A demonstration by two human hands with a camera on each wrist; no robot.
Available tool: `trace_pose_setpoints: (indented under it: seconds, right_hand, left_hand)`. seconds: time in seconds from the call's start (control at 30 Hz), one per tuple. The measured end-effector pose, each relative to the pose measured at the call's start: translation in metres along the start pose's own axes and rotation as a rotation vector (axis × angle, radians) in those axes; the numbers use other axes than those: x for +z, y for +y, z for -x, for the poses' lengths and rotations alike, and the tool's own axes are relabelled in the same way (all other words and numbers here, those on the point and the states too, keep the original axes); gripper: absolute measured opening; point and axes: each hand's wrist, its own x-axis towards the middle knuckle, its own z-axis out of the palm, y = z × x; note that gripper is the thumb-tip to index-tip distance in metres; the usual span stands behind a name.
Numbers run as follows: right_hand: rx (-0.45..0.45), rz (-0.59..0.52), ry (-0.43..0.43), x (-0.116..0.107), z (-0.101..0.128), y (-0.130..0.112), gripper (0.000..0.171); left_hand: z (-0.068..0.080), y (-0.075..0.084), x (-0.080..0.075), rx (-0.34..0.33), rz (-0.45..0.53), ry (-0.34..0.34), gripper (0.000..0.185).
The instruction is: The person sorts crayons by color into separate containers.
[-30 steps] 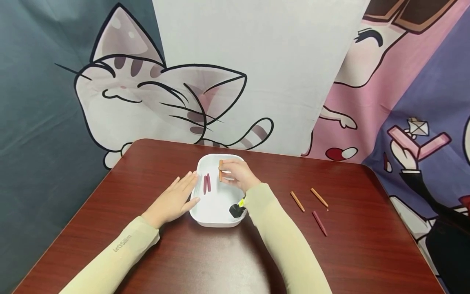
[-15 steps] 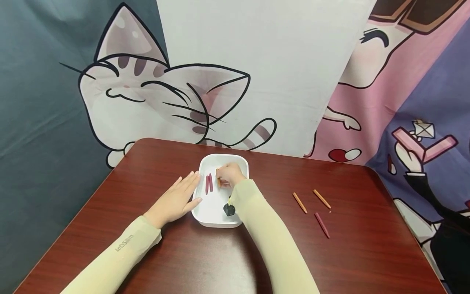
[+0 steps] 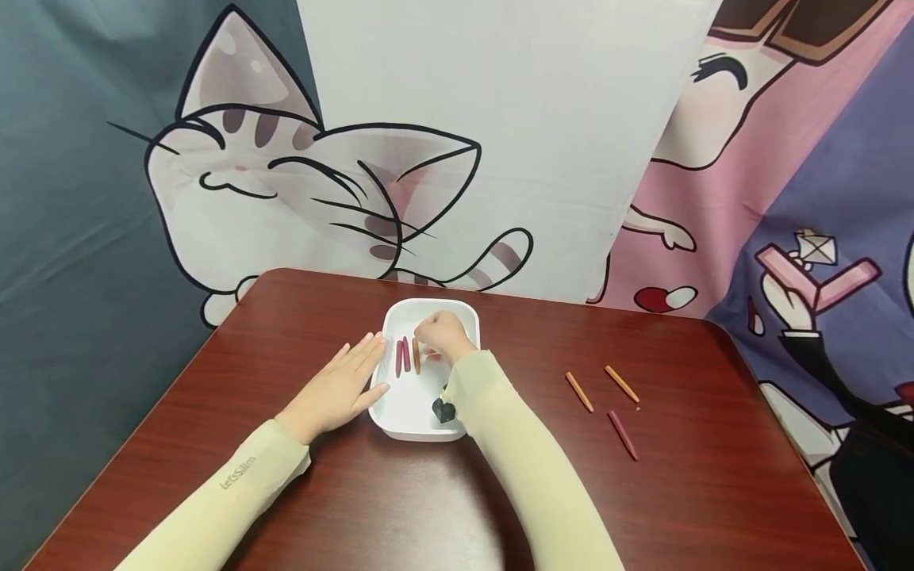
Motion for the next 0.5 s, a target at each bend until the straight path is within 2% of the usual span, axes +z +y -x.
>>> trace_pose_setpoints:
  seconds: [0.23,0.37,0.5]
  right_hand:
    - [-0.108,0.143,-0.023,-0.008,0.019,-0.011,0.018]
    - [-0.255,0.243,-0.021,-0.019,0.031,-0.011,0.022]
    - [-0.425,0.328,0.027,-0.033,0.046,-0.003,0.022]
  left_hand:
    - [0.001,0.0,0.0,-0.006,0.005,0.0,0.077]
    - [0.0,-0.001,0.0,-0.009,0.005,-0.001,0.077]
    - [0.0,0.0,0.0,-0.007,0.011,-0.004,0.077]
